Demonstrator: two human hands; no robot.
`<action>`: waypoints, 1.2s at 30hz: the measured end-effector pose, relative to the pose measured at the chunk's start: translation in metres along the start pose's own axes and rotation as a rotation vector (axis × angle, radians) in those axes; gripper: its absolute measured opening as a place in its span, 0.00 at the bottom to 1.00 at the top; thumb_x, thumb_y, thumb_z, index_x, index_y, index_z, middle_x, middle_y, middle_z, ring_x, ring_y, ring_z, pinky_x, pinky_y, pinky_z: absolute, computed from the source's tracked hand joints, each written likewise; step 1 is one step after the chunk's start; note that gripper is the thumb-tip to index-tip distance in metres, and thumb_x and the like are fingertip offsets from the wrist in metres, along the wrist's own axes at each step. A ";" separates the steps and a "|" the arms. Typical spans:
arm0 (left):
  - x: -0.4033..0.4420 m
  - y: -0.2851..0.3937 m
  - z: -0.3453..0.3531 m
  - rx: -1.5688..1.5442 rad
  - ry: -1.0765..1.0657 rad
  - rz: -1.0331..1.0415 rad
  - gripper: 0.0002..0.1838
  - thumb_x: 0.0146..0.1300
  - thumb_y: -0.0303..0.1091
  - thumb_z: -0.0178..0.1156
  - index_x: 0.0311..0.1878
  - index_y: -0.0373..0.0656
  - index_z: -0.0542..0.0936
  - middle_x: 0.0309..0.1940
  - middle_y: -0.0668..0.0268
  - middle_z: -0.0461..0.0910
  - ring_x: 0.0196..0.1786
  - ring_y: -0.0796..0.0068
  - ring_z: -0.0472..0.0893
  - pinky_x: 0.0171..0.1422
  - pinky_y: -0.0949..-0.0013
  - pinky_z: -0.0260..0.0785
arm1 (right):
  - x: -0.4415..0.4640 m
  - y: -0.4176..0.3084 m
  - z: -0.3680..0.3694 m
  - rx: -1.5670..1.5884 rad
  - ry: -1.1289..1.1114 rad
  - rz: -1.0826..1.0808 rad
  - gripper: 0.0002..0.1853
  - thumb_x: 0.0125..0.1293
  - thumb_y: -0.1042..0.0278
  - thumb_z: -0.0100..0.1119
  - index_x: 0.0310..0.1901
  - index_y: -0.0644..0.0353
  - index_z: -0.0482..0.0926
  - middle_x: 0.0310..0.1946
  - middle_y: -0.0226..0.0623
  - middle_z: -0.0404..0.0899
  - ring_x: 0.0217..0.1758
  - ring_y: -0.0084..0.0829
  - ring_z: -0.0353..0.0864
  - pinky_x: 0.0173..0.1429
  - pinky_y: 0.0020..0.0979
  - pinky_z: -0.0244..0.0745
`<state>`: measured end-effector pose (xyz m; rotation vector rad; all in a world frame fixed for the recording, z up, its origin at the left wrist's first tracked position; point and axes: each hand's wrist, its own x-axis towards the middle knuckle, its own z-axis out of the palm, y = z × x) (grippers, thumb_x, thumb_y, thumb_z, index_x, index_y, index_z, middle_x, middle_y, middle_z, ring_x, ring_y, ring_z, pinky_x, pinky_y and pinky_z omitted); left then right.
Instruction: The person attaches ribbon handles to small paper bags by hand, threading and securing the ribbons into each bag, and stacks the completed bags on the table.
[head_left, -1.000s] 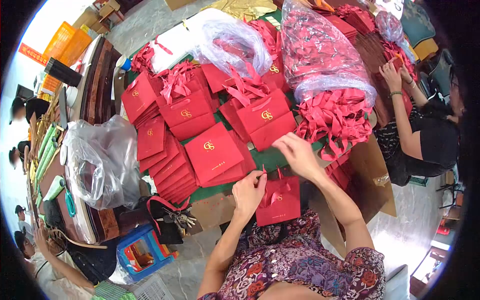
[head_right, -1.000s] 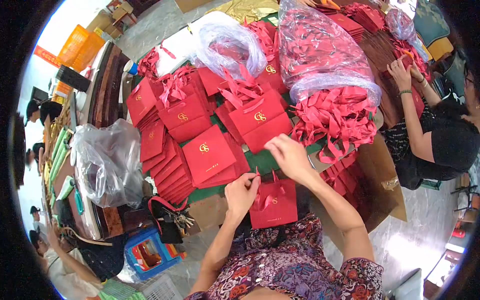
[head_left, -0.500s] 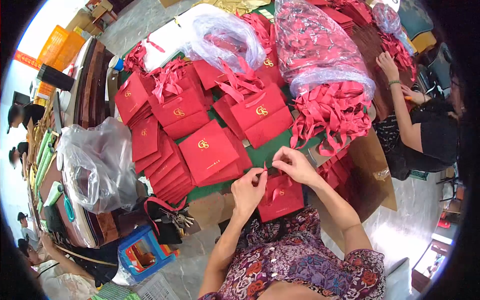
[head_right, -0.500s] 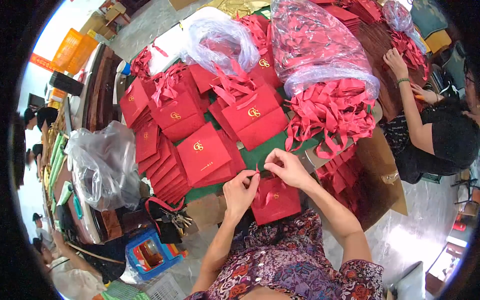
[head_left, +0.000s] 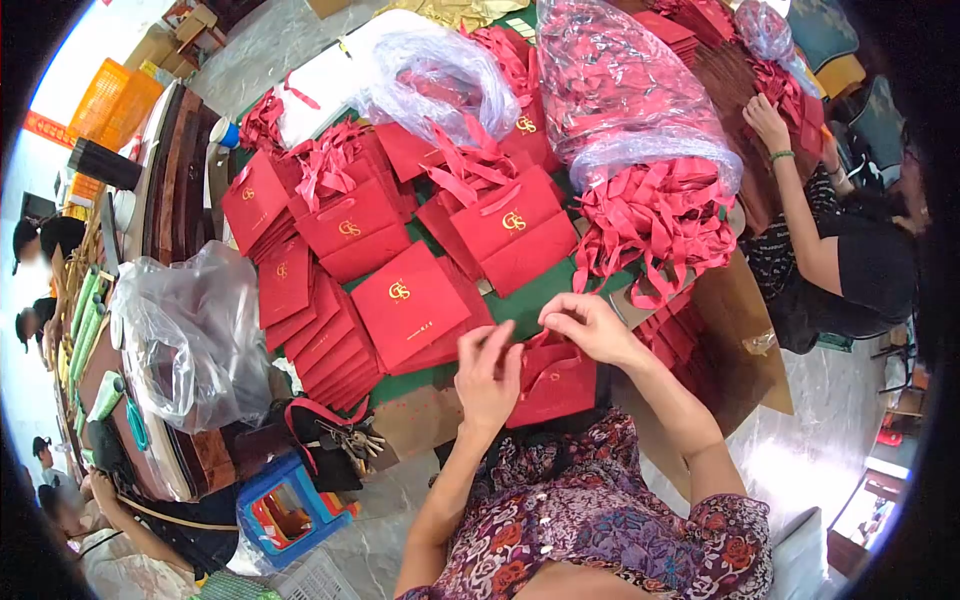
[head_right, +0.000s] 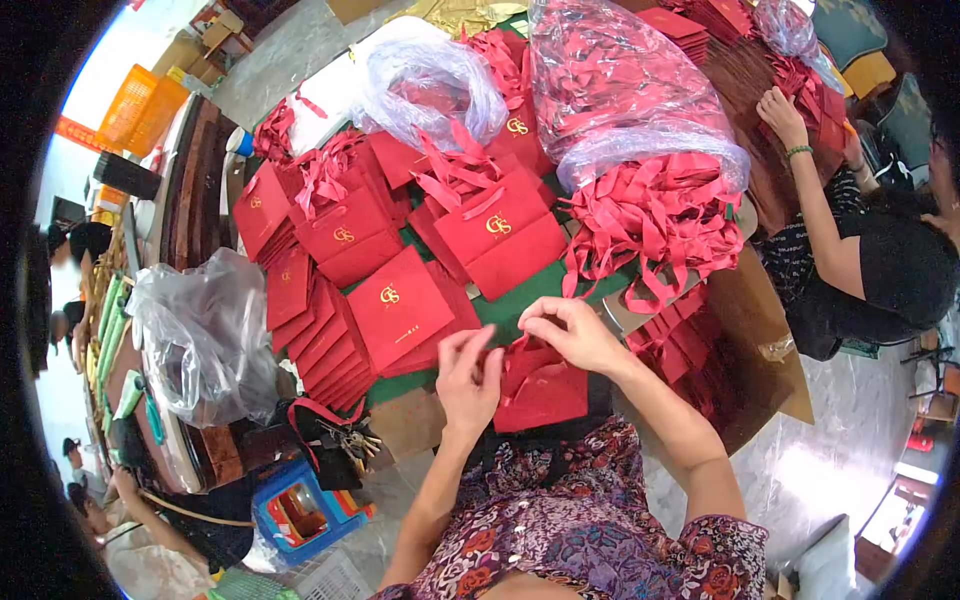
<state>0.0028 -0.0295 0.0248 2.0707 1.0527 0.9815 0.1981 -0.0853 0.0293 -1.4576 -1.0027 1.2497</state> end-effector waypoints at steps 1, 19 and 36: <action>-0.002 0.002 -0.005 -0.001 0.000 0.004 0.14 0.66 0.33 0.65 0.54 0.44 0.84 0.35 0.54 0.82 0.31 0.67 0.82 0.33 0.66 0.71 | -0.002 -0.005 -0.006 0.067 0.000 0.010 0.10 0.73 0.66 0.58 0.43 0.66 0.82 0.35 0.26 0.82 0.39 0.17 0.76 0.45 0.24 0.73; -0.019 -0.002 -0.080 -0.256 -0.604 -0.259 0.23 0.68 0.26 0.60 0.64 0.32 0.69 0.49 0.52 0.83 0.54 0.62 0.84 0.59 0.64 0.73 | 0.056 -0.021 -0.040 -0.020 0.146 -0.116 0.09 0.73 0.66 0.60 0.46 0.62 0.81 0.33 0.22 0.78 0.33 0.16 0.74 0.37 0.23 0.70; -0.067 0.070 0.021 0.282 -0.458 0.175 0.29 0.51 0.24 0.64 0.60 0.48 0.77 0.55 0.59 0.72 0.57 0.54 0.70 0.56 0.53 0.66 | -0.012 0.018 -0.042 -0.849 0.329 -0.440 0.08 0.58 0.74 0.66 0.37 0.59 0.76 0.43 0.36 0.76 0.49 0.42 0.76 0.50 0.40 0.75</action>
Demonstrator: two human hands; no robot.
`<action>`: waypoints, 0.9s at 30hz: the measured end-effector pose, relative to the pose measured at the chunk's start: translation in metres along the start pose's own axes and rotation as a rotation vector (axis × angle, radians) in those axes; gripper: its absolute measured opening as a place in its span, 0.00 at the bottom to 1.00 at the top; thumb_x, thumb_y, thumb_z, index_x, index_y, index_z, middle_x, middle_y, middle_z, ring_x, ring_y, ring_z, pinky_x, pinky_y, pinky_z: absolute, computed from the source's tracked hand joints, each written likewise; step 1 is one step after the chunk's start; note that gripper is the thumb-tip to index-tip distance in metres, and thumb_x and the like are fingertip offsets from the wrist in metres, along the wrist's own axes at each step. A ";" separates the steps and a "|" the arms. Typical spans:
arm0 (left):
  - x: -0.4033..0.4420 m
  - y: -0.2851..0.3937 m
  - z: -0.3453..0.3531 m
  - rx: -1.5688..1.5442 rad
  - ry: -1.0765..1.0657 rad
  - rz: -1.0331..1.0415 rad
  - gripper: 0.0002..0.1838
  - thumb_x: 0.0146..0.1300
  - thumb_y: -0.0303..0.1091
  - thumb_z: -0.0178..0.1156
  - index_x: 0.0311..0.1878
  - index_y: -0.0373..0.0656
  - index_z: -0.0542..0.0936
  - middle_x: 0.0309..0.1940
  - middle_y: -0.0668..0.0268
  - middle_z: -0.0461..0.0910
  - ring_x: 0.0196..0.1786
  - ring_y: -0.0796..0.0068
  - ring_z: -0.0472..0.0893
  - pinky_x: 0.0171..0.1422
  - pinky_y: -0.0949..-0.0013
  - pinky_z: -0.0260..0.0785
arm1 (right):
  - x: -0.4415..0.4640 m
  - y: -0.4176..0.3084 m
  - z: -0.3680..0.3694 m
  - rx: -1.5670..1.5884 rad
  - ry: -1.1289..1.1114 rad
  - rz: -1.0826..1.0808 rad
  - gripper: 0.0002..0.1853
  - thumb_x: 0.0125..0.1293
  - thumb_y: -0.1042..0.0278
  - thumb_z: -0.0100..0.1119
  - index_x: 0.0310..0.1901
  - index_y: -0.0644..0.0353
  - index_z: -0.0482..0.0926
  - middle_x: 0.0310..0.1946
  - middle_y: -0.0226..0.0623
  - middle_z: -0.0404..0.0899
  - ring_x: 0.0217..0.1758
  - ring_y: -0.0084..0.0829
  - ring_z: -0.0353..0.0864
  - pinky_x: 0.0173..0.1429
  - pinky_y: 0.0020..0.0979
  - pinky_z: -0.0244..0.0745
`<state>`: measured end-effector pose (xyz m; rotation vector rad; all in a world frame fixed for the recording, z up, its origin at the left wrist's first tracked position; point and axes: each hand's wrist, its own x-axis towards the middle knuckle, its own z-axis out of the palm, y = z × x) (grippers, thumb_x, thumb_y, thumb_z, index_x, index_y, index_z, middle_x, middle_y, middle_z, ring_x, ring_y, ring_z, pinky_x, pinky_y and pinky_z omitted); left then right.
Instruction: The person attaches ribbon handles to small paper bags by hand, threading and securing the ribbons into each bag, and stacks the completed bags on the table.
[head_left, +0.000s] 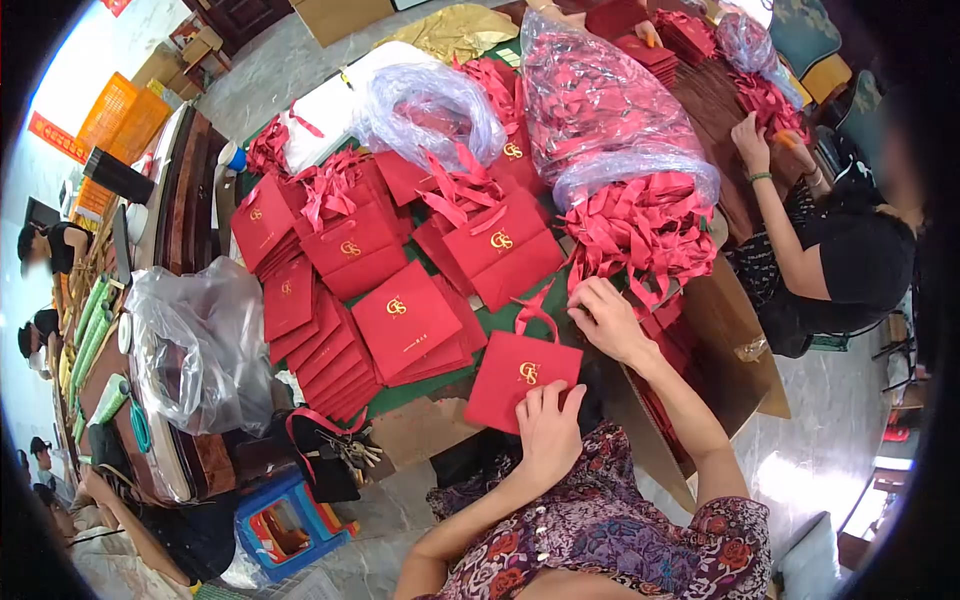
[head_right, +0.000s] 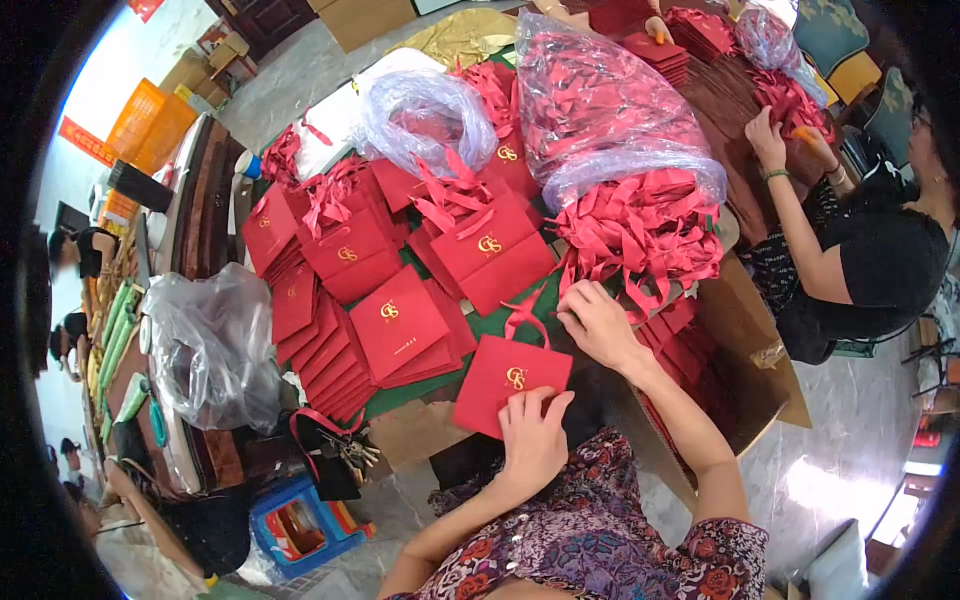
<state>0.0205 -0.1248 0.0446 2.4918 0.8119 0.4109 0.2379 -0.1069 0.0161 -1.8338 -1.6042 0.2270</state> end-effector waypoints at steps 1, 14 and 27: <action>0.003 -0.004 0.014 -0.003 -0.001 -0.003 0.29 0.51 0.24 0.64 0.60 0.48 0.77 0.55 0.59 0.72 0.57 0.54 0.70 0.56 0.53 0.66 | -0.001 -0.007 -0.008 0.000 -0.004 0.001 0.08 0.58 0.74 0.66 0.37 0.59 0.76 0.43 0.36 0.76 0.49 0.42 0.76 0.50 0.40 0.75; 0.059 -0.081 -0.001 0.013 0.018 0.044 0.29 0.53 0.39 0.72 0.60 0.44 0.78 0.56 0.61 0.74 0.59 0.54 0.69 0.63 0.50 0.60 | -0.053 -0.065 0.002 0.040 0.063 0.147 0.07 0.60 0.75 0.68 0.38 0.59 0.80 0.35 0.37 0.80 0.42 0.42 0.78 0.46 0.38 0.74; 0.062 -0.077 -0.010 -0.090 -0.014 -0.036 0.19 0.52 0.40 0.75 0.44 0.48 0.80 0.37 0.70 0.82 0.46 0.65 0.77 0.57 0.57 0.58 | -0.055 -0.061 0.027 0.251 0.102 0.487 0.06 0.56 0.69 0.68 0.31 0.61 0.81 0.25 0.36 0.81 0.30 0.34 0.81 0.36 0.35 0.76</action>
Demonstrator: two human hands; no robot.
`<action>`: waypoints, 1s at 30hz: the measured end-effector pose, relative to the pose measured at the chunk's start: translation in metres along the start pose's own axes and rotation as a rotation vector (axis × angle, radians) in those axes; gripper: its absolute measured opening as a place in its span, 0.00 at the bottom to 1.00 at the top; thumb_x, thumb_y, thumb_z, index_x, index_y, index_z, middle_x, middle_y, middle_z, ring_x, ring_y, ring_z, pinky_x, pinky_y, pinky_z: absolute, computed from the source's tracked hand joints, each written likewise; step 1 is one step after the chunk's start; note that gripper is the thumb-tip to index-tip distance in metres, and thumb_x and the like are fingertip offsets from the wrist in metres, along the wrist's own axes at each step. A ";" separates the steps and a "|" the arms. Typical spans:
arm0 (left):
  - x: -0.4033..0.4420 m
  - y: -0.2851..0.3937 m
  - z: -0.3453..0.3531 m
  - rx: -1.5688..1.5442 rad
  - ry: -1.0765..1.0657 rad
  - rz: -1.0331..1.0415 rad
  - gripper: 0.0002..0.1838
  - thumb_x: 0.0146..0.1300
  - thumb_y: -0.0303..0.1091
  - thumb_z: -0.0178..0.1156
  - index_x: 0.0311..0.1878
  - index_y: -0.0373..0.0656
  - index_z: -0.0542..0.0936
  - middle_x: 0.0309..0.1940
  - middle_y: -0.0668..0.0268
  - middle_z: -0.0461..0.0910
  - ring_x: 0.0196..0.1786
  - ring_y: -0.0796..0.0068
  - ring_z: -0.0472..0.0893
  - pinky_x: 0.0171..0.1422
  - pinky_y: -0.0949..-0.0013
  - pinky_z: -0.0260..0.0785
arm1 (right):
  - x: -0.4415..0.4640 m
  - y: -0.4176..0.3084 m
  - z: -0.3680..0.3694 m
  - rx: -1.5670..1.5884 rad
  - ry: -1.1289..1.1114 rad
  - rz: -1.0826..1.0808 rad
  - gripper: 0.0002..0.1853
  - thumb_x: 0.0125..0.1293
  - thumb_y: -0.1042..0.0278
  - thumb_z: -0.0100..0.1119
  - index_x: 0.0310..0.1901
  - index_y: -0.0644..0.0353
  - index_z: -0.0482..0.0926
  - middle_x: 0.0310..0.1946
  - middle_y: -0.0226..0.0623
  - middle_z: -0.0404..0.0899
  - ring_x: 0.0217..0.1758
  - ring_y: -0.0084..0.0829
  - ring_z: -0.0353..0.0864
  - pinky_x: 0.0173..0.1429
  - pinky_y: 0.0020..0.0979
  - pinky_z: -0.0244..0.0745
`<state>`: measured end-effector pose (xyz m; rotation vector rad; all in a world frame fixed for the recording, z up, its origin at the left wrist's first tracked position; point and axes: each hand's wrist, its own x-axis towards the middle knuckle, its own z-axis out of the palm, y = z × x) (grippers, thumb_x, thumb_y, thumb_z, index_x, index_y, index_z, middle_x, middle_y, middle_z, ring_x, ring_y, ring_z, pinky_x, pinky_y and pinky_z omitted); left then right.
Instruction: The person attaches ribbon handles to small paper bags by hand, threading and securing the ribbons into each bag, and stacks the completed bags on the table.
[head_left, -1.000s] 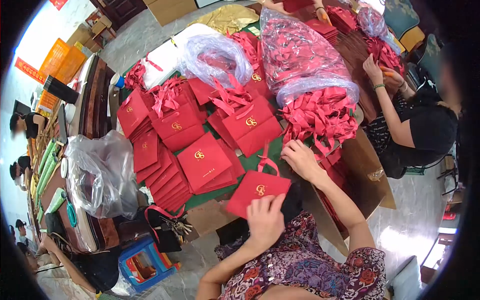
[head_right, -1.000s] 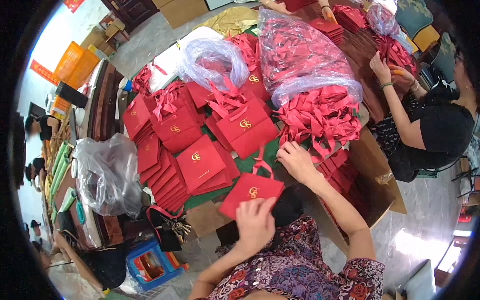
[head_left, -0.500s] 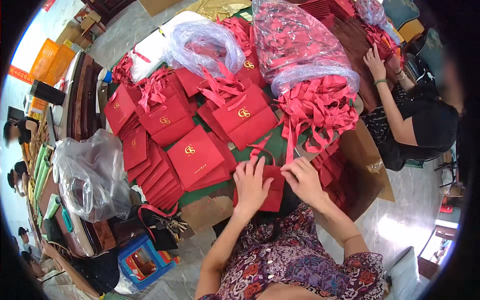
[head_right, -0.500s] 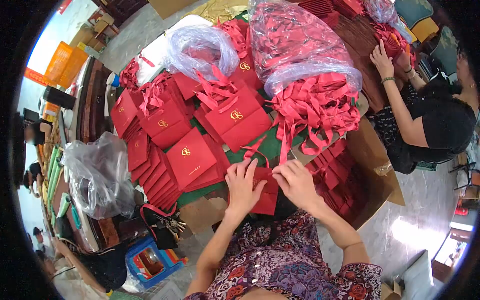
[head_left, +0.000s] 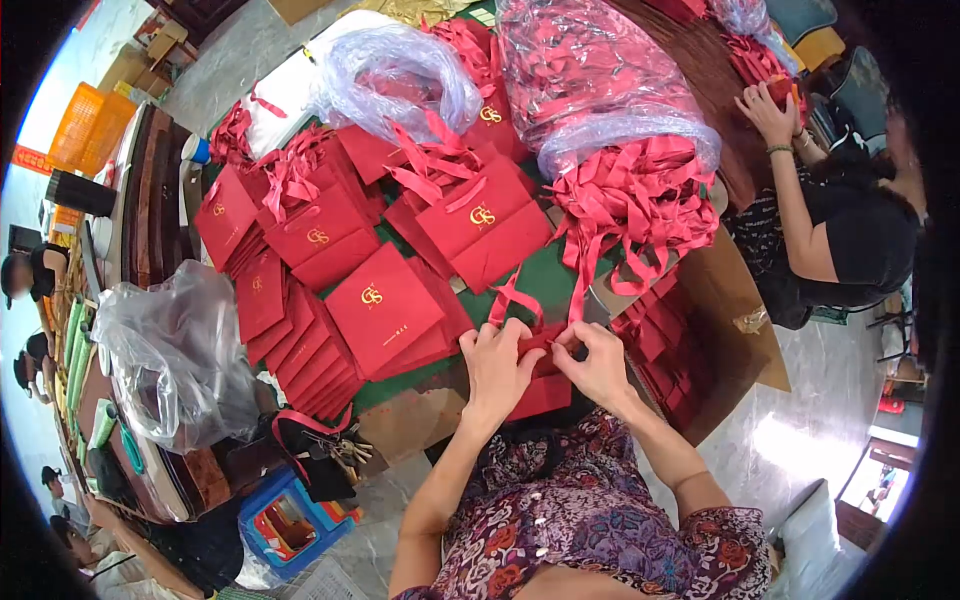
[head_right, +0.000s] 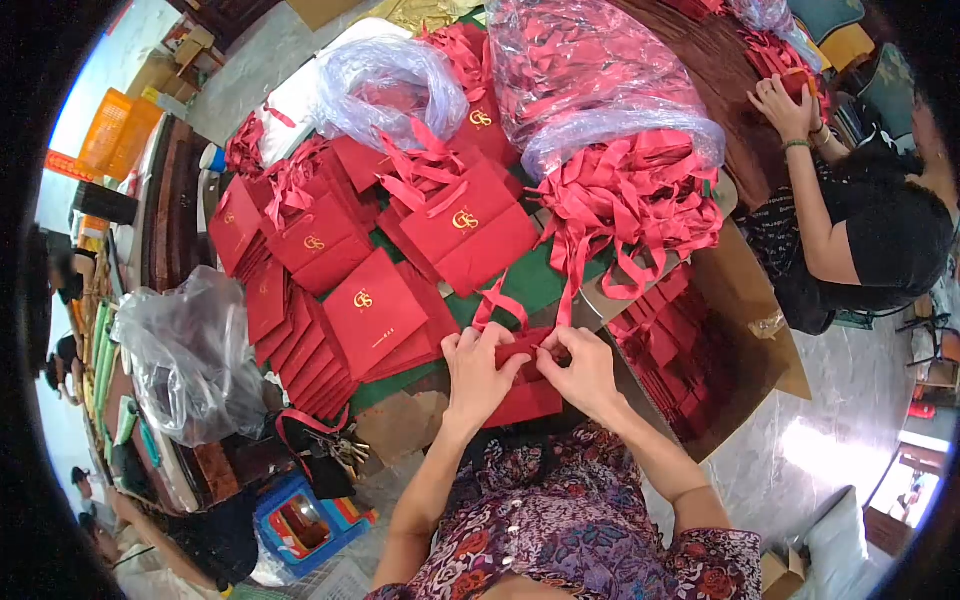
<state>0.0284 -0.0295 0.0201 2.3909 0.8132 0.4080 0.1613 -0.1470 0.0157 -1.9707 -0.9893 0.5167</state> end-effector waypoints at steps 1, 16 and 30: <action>0.000 -0.002 -0.001 -0.041 -0.026 -0.032 0.18 0.52 0.40 0.75 0.44 0.48 0.80 0.37 0.70 0.83 0.45 0.65 0.79 0.57 0.57 0.57 | 0.001 0.000 -0.001 0.000 -0.001 0.002 0.06 0.56 0.69 0.68 0.31 0.61 0.81 0.25 0.36 0.81 0.30 0.34 0.81 0.36 0.35 0.76; -0.011 0.024 0.002 -0.023 0.118 -0.015 0.07 0.58 0.29 0.66 0.40 0.49 0.83 0.32 0.68 0.83 0.38 0.65 0.77 0.55 0.59 0.58 | 0.014 -0.014 -0.005 -0.103 -0.167 0.068 0.10 0.53 0.66 0.69 0.29 0.63 0.80 0.22 0.43 0.81 0.28 0.41 0.84 0.35 0.39 0.78; -0.008 0.003 -0.002 -0.442 -0.061 -0.302 0.10 0.57 0.35 0.71 0.37 0.44 0.79 0.37 0.64 0.87 0.44 0.68 0.84 0.55 0.60 0.60 | 0.023 -0.029 -0.027 0.019 -0.122 -0.251 0.07 0.60 0.76 0.68 0.40 0.60 0.84 0.35 0.37 0.81 0.38 0.37 0.80 0.39 0.33 0.75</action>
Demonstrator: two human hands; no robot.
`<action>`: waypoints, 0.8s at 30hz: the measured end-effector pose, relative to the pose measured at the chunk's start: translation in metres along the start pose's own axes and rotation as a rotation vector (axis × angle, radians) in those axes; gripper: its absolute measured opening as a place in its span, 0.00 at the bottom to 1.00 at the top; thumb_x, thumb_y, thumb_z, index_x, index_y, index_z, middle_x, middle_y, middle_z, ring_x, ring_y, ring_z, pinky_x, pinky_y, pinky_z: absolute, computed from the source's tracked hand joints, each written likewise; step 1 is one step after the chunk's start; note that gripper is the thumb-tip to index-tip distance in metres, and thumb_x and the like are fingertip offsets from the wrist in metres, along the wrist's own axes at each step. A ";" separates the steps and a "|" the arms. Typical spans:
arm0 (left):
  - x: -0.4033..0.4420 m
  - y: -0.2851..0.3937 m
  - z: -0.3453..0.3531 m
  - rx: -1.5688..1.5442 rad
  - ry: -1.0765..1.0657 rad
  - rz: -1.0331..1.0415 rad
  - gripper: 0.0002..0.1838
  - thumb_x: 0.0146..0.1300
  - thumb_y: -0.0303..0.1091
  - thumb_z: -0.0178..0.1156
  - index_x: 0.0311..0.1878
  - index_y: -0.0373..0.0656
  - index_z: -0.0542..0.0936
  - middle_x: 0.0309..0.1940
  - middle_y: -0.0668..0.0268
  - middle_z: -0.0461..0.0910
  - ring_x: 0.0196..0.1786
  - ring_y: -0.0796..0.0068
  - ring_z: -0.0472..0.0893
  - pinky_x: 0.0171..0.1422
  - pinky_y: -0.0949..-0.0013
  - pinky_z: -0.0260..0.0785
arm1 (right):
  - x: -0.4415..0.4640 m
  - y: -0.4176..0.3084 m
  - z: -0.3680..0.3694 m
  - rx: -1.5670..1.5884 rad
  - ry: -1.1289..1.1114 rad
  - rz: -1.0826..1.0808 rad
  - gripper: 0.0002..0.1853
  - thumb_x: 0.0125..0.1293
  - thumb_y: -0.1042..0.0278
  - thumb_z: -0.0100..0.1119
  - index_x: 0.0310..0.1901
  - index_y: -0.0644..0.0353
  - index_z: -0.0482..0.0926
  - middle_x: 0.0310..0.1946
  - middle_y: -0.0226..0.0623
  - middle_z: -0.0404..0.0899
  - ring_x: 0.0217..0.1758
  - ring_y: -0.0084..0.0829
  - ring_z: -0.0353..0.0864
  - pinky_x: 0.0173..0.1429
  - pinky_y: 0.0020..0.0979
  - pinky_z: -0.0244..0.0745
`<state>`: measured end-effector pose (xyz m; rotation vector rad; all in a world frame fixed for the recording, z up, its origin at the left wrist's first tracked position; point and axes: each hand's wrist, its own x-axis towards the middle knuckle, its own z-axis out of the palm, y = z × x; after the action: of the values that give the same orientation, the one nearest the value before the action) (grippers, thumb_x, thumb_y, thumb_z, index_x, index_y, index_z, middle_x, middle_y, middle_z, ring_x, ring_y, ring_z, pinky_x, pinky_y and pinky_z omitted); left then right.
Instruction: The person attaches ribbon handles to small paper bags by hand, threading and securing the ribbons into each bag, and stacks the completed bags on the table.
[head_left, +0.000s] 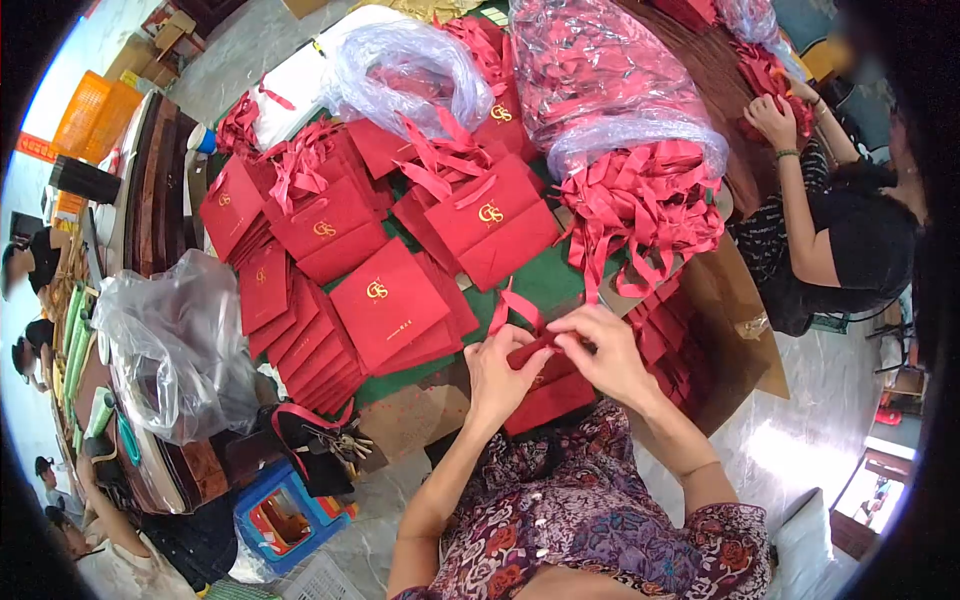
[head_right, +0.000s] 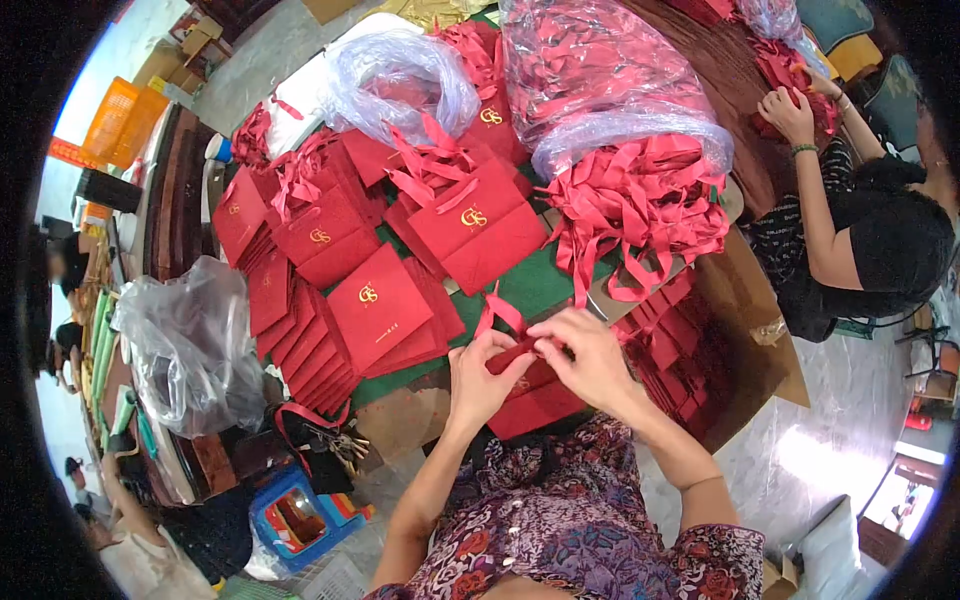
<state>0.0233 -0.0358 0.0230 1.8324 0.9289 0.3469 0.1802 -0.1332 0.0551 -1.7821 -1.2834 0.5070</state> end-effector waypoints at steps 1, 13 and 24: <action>-0.002 0.000 0.003 0.049 0.047 0.053 0.11 0.56 0.36 0.72 0.37 0.46 0.80 0.33 0.68 0.85 0.41 0.67 0.83 0.54 0.59 0.60 | 0.004 0.001 -0.005 0.022 0.005 0.011 0.07 0.62 0.74 0.67 0.41 0.61 0.84 0.35 0.38 0.81 0.40 0.38 0.80 0.41 0.34 0.75; -0.021 0.005 0.019 0.444 0.351 0.538 0.07 0.55 0.33 0.73 0.33 0.48 0.83 0.26 0.74 0.81 0.34 0.72 0.76 0.52 0.63 0.59 | 0.062 0.033 -0.007 -0.013 -0.809 -0.205 0.10 0.62 0.63 0.62 0.36 0.61 0.86 0.35 0.40 0.83 0.44 0.41 0.83 0.48 0.40 0.75; -0.007 0.013 0.004 0.312 0.292 0.433 0.09 0.53 0.35 0.75 0.33 0.48 0.83 0.27 0.72 0.82 0.33 0.71 0.78 0.50 0.64 0.59 | 0.068 0.038 0.021 0.219 -0.230 0.167 0.10 0.64 0.64 0.64 0.39 0.62 0.85 0.34 0.35 0.83 0.37 0.27 0.84 0.42 0.31 0.76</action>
<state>0.0266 -0.0461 0.0338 2.3158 0.8039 0.7907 0.2129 -0.0673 0.0225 -1.6896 -1.1844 0.9331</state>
